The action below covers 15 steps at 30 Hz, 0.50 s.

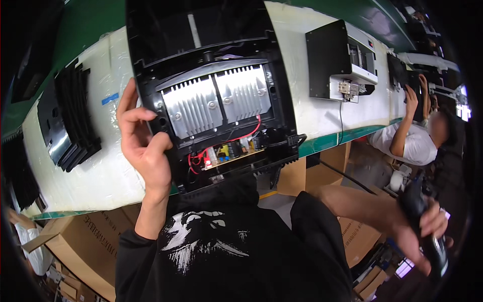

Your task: Assembling electronic device housings using an electric screwdriver on a factory assembly line.

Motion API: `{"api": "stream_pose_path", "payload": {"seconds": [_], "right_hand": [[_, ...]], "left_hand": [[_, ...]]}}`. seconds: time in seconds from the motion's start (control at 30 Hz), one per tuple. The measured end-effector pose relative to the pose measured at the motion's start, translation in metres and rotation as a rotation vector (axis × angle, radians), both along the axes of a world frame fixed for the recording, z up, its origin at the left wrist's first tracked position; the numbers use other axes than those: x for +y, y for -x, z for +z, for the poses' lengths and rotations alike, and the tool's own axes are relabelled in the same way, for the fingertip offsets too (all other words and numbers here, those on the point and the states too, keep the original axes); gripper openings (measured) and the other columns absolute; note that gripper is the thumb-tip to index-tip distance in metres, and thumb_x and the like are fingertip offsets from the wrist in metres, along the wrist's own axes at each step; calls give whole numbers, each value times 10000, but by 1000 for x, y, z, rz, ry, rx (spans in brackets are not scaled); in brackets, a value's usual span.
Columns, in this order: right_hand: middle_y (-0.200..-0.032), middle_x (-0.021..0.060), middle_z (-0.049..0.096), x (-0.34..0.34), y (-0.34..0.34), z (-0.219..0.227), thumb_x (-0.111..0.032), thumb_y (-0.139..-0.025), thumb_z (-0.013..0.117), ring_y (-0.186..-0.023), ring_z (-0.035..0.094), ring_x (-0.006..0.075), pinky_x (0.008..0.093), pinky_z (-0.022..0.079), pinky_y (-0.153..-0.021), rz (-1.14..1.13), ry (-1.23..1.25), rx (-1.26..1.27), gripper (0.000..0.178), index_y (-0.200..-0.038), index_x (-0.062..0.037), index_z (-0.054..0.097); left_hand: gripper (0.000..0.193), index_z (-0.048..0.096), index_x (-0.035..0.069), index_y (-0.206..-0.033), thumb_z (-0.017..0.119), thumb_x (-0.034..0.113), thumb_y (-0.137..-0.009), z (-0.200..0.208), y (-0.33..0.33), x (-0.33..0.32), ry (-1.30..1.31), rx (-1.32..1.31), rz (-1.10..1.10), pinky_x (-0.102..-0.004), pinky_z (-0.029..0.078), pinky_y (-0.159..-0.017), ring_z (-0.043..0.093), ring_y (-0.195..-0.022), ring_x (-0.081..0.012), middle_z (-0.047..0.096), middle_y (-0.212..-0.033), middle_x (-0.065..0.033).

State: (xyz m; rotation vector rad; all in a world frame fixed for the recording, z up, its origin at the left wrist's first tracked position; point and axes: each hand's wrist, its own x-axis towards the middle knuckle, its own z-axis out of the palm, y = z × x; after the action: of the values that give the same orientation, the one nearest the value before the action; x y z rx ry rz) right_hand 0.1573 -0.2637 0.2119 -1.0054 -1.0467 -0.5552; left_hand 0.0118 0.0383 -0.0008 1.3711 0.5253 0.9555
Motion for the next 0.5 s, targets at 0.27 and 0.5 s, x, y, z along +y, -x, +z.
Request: {"api": "stream_pose_path", "payload": {"seconds": [0.27,0.5], "right_hand": [[-678,126,553,-36,-86,-55,-829,-763,245,-498,483,251,369,425,-505,-311,49,-30,889,-795,3,555],[-624,143,536,-42,-101,-76,-813,-774,246,-524,492,273,386,431,-552,-299,35,126,882,-761,10,564]], "left_hand": [[383,453,46,-852,398,-71,-491,-1,-2,-1,-41,41,-1,-410,160,-1117,259,-1368,-361,361,-1417,-211],[365,435,46,-833,395,-66,-488,2,-2,-1,-55,77,22,-424,137,-1122,255,-1367,-369,359,-1419,-211]]}}
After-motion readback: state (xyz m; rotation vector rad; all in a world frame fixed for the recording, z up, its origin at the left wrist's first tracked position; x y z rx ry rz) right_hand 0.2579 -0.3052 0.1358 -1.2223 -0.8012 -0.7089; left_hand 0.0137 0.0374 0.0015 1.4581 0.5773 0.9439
